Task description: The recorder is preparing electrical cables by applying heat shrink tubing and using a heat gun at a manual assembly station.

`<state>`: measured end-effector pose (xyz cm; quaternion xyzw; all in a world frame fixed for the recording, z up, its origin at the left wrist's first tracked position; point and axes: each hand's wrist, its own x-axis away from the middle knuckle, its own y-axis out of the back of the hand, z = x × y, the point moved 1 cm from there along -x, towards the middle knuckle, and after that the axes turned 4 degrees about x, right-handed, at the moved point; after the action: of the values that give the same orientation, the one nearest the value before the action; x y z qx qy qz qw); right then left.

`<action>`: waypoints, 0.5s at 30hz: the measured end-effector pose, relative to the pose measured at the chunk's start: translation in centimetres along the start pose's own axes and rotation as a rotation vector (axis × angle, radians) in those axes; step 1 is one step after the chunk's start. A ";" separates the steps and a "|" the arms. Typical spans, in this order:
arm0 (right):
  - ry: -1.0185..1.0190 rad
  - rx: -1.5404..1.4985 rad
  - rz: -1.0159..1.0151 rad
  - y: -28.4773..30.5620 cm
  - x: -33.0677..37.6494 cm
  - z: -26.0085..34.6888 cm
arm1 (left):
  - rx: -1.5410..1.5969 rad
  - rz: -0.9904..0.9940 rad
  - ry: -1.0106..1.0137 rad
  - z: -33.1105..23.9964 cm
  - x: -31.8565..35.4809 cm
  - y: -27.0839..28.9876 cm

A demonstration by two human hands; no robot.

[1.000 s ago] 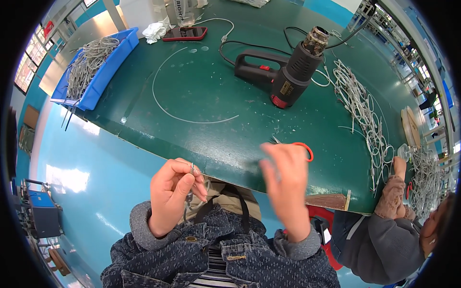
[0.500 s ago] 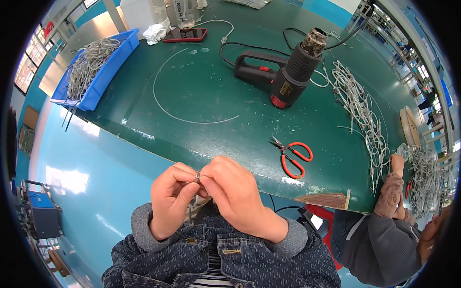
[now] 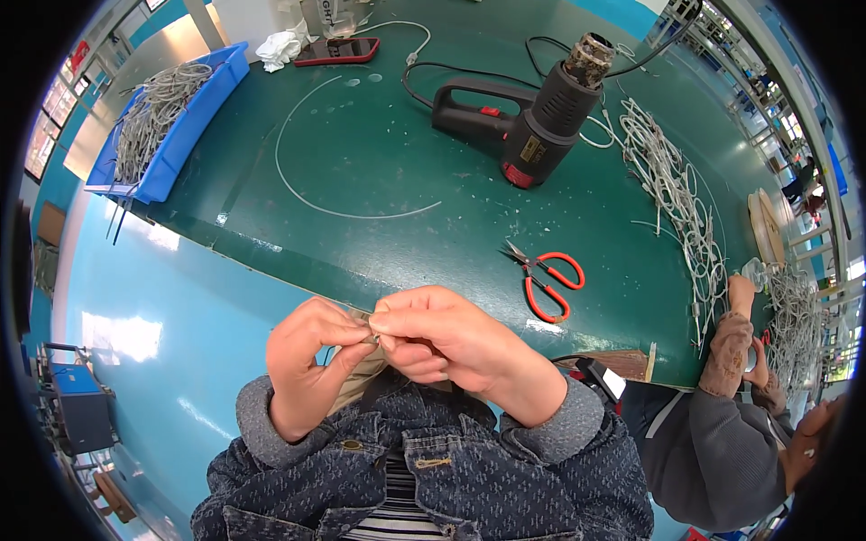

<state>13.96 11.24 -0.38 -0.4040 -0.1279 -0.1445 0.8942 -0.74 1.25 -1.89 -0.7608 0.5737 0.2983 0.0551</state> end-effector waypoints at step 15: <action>0.522 0.635 -0.307 0.6 -1.6 -3.7 | 0.215 -0.240 0.242 0.4 0.1 -0.6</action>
<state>13.08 9.08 -3.68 -0.0355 0.0054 -0.3266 0.9445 -0.38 1.55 -2.36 -0.8437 0.5101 0.1328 0.1019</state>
